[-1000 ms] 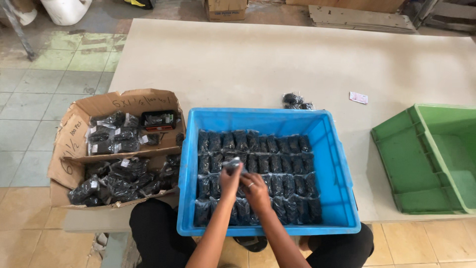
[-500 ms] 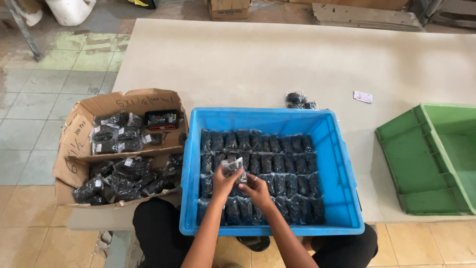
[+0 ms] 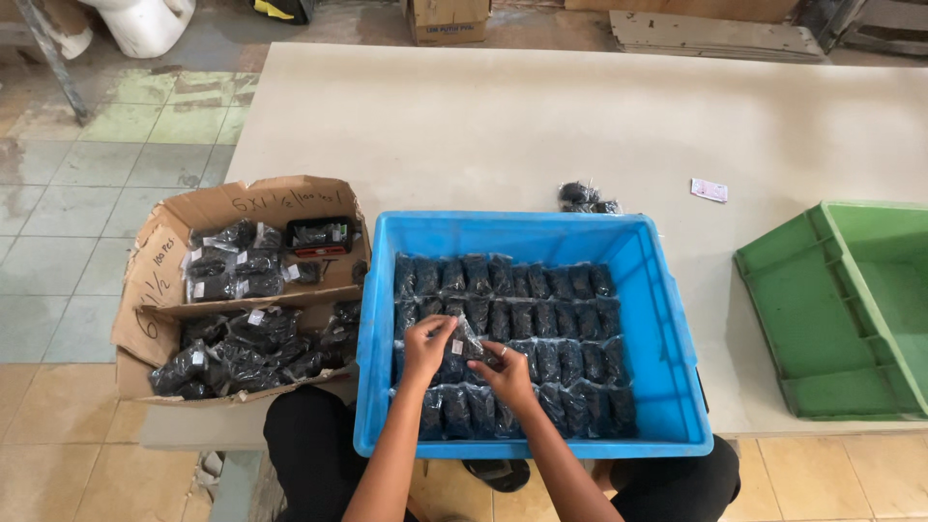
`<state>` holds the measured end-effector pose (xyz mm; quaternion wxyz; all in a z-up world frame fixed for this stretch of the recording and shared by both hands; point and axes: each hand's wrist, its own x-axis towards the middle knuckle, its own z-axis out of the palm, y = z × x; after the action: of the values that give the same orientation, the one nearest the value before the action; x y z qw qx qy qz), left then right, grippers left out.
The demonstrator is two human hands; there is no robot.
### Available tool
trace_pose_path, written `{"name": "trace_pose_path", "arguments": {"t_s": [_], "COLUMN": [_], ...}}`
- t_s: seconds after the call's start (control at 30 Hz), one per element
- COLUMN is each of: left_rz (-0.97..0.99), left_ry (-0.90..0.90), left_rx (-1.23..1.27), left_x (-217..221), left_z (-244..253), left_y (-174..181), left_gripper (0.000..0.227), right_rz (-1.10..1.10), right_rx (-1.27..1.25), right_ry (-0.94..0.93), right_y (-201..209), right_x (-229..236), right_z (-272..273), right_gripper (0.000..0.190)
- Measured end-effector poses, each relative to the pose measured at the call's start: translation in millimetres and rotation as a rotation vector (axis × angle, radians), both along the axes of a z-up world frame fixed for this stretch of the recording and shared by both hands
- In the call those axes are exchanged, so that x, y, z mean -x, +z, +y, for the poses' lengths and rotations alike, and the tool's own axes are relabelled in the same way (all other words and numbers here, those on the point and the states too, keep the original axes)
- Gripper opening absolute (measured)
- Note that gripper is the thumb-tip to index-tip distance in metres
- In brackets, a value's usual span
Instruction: The person picks up small bags containing hardware from a blue crate, looks at the labels on the bags, and places them into a cardboard box.
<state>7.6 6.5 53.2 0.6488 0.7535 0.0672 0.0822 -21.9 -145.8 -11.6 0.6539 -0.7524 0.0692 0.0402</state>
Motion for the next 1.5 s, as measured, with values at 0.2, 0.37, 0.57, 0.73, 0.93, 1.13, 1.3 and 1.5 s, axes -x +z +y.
{"name": "trace_pose_path", "arguments": {"t_s": [0.2, 0.37, 0.57, 0.73, 0.93, 1.13, 1.3, 1.5], "left_rz": [0.138, 0.169, 0.232, 0.238, 0.233, 0.387, 0.495, 0.449], "left_ry": [0.037, 0.025, 0.138, 0.243, 0.359, 0.426, 0.518, 0.482], "left_rx": [0.271, 0.336, 0.240, 0.279, -0.125, 0.235, 1.029, 0.874], "left_x": [13, 10, 3, 3, 13, 16, 9, 4], "left_z": [-2, 3, 7, -4, -21, -41, -45, -28], "left_y": [29, 9, -27, -25, -5, 16, 3, -26], "left_gripper": [0.028, 0.022, 0.022, 0.021, 0.021, 0.028, 0.050, 0.034], "right_rz": [0.009, 0.015, -0.005, -0.067, -0.440, -0.968, -1.085, -0.855], "right_rx": [-0.212, -0.298, -0.268, -0.213, 0.455, 0.610, 0.696, 0.614], "right_ry": [-0.047, -0.088, -0.064, -0.092, -0.065, -0.224, -0.222, -0.014], "right_y": [-4, 21, 17, 26, 40, 66, 79, 58], "right_x": [-6, 1, -2, 1, 5, 14, 19, 19], "right_z": [5, 7, 8, 8, 3, 8, 12, 11], "right_gripper": [0.038, 0.040, 0.039, 0.038, 0.031, 0.010, 0.006, 0.020]}}
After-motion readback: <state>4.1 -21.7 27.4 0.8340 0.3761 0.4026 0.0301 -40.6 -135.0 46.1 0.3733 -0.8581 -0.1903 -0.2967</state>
